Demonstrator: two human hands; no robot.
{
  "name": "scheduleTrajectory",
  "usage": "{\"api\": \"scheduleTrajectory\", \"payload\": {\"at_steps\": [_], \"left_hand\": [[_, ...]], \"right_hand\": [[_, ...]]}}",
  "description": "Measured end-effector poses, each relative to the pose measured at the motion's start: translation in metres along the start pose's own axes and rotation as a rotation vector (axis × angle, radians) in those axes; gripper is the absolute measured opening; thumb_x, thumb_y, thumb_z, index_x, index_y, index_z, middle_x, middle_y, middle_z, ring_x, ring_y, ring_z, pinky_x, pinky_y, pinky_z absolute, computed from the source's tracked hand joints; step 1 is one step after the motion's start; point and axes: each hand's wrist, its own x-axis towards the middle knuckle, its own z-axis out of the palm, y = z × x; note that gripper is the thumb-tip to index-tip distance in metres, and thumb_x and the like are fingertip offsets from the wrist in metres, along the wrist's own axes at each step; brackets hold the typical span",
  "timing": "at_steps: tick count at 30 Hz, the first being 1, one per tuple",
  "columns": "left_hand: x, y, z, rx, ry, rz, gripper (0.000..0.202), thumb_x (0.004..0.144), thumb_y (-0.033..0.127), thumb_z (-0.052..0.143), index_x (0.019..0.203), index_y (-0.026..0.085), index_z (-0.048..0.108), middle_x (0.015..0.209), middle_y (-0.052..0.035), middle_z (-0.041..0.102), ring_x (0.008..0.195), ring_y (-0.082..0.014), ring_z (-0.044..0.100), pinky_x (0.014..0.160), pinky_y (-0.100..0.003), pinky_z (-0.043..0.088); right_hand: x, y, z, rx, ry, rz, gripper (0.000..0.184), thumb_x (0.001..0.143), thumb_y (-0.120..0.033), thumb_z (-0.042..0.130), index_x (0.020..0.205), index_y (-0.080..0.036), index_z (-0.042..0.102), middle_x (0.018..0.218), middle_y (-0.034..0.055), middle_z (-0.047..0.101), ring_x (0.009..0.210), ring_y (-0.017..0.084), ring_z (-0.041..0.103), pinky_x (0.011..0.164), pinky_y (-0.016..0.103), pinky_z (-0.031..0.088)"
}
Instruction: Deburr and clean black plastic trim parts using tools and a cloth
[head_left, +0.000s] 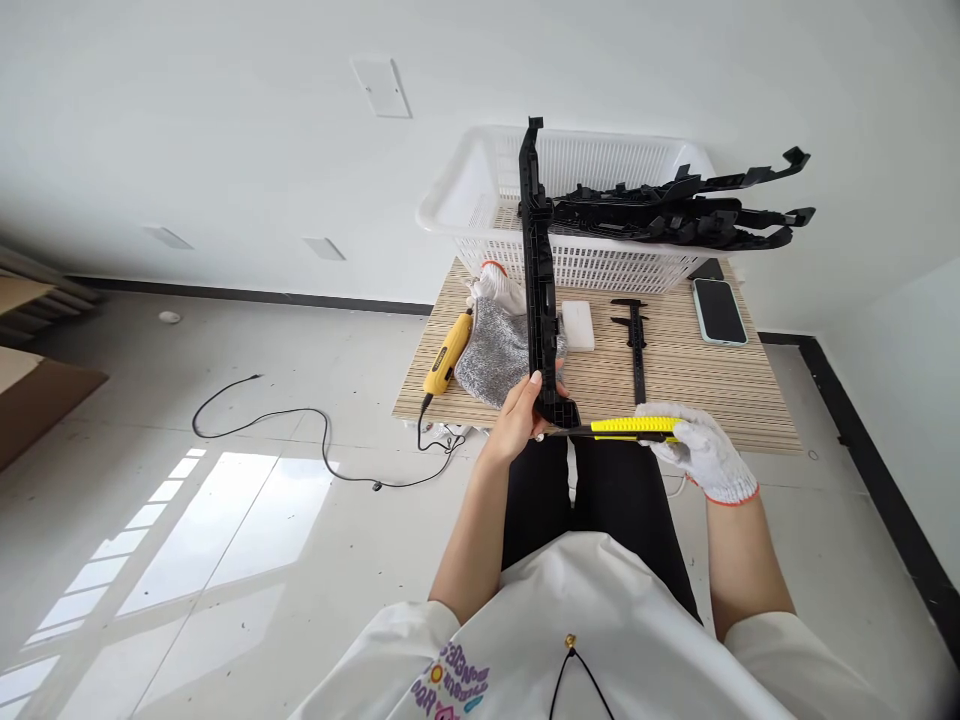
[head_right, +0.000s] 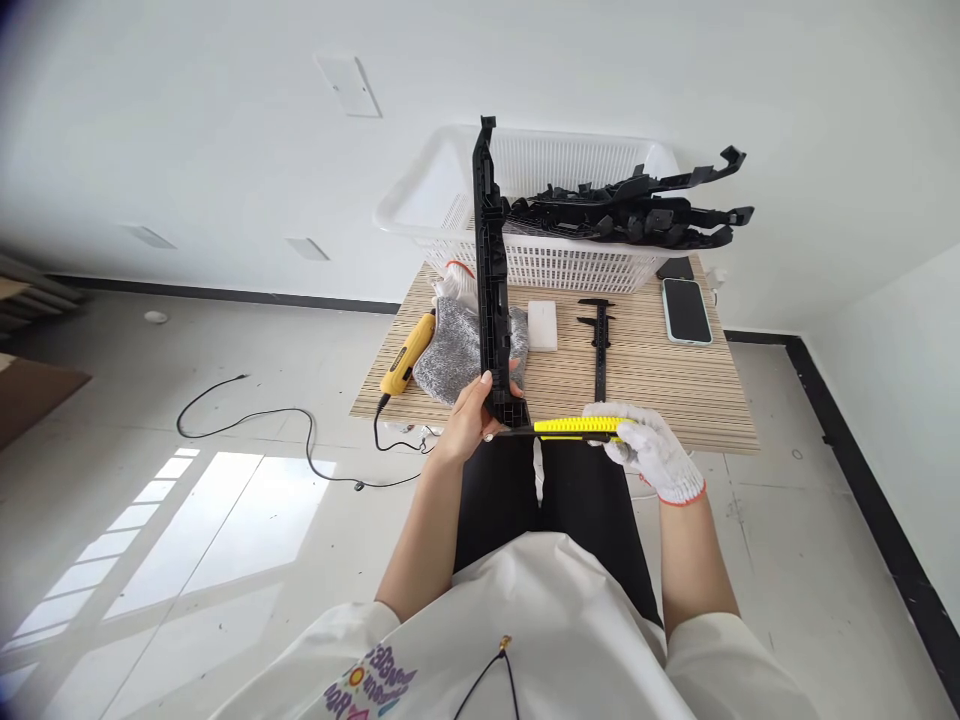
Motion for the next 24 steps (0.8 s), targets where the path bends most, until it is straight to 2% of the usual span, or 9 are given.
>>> {"api": "scheduleTrajectory", "payload": {"at_steps": [4, 7, 10, 13, 16, 19, 20, 22, 24], "left_hand": [[-0.001, 0.003, 0.000, 0.004, -0.036, -0.030, 0.060, 0.096, 0.060, 0.044, 0.136, 0.017, 0.056, 0.085, -0.0049, 0.067, 0.039, -0.0035, 0.028, 0.037, -0.022, 0.023], [-0.003, 0.008, 0.001, 0.078, -0.048, -0.039, 0.063, 0.096, 0.062, 0.040, 0.135, 0.014, 0.057, 0.076, -0.0043, 0.066, 0.038, -0.0055, 0.031, 0.037, -0.023, 0.025], [-0.005, 0.012, 0.003, 0.194, -0.034, -0.022, 0.062, 0.097, 0.061, 0.039, 0.133, 0.014, 0.058, 0.075, -0.0046, 0.068, 0.043, -0.0090, 0.042, 0.040, -0.024, 0.032], [-0.006, 0.015, 0.006, 0.289, -0.046, 0.015, 0.057, 0.099, 0.056, 0.040, 0.131, 0.014, 0.059, 0.075, -0.0045, 0.070, 0.064, -0.0165, 0.061, 0.059, -0.027, 0.047], [-0.005, 0.017, 0.007, 0.347, -0.057, 0.030, 0.054, 0.099, 0.055, 0.039, 0.129, 0.015, 0.060, 0.076, -0.0043, 0.070, 0.077, -0.0205, 0.065, 0.072, -0.030, 0.049], [-0.001, 0.018, 0.006, 0.336, -0.073, 0.031, 0.052, 0.100, 0.054, 0.038, 0.126, 0.016, 0.061, 0.082, -0.0045, 0.071, 0.077, -0.0201, 0.064, 0.074, -0.031, 0.049], [0.000, 0.018, 0.005, 0.319, -0.080, 0.048, 0.049, 0.100, 0.053, 0.039, 0.123, 0.016, 0.061, 0.084, -0.0046, 0.072, 0.082, -0.0204, 0.065, 0.079, -0.032, 0.049], [0.003, 0.016, 0.004, 0.273, -0.086, 0.097, 0.041, 0.100, 0.049, 0.042, 0.114, 0.016, 0.061, 0.089, -0.0051, 0.072, 0.094, -0.0214, 0.066, 0.089, -0.033, 0.049], [0.006, 0.014, 0.003, 0.201, -0.074, 0.103, 0.033, 0.098, 0.048, 0.047, 0.107, 0.018, 0.058, 0.091, -0.0054, 0.071, 0.097, -0.0223, 0.067, 0.090, -0.034, 0.051]], "right_hand": [[0.006, 0.002, 0.000, 0.111, -0.003, -0.019, 0.037, 0.078, -0.034, 0.066, 0.111, -0.017, 0.071, 0.073, 0.0050, 0.065, 0.049, 0.009, 0.043, 0.053, 0.029, 0.040], [0.014, -0.002, 0.003, 0.200, -0.013, -0.092, 0.036, 0.078, -0.033, 0.066, 0.111, -0.020, 0.069, 0.078, 0.0059, 0.067, 0.050, 0.009, 0.044, 0.052, 0.028, 0.040], [0.024, -0.014, 0.009, 0.340, -0.038, -0.125, 0.043, 0.076, -0.032, 0.060, 0.118, -0.024, 0.064, 0.088, 0.0072, 0.069, 0.057, 0.013, 0.052, 0.051, 0.028, 0.040], [0.033, -0.024, 0.014, 0.382, -0.099, -0.075, 0.052, 0.071, -0.027, 0.055, 0.123, -0.023, 0.060, 0.089, 0.0065, 0.068, 0.061, 0.015, 0.056, 0.054, 0.030, 0.044], [0.043, -0.026, 0.016, 0.359, -0.149, -0.079, 0.052, 0.071, -0.030, 0.050, 0.120, -0.019, 0.060, 0.071, 0.0033, 0.064, 0.045, 0.013, 0.045, 0.040, 0.026, 0.032], [0.050, -0.022, 0.019, 0.262, -0.153, -0.143, 0.044, 0.084, -0.043, 0.047, 0.112, -0.015, 0.064, 0.048, -0.0039, 0.047, 0.034, 0.008, 0.023, 0.034, 0.023, 0.013], [0.050, -0.021, 0.020, 0.214, -0.150, -0.166, 0.044, 0.086, -0.048, 0.049, 0.110, -0.015, 0.065, 0.044, -0.0056, 0.042, 0.034, 0.007, 0.020, 0.034, 0.023, 0.011], [0.049, -0.019, 0.023, 0.112, -0.145, -0.163, 0.045, 0.081, -0.052, 0.061, 0.108, -0.016, 0.065, 0.043, -0.0074, 0.040, 0.035, 0.006, 0.021, 0.035, 0.022, 0.012], [0.047, -0.019, 0.028, 0.015, -0.079, -0.116, 0.044, 0.072, -0.042, 0.073, 0.107, -0.017, 0.065, 0.045, -0.0079, 0.044, 0.037, 0.006, 0.026, 0.036, 0.021, 0.016]]}}
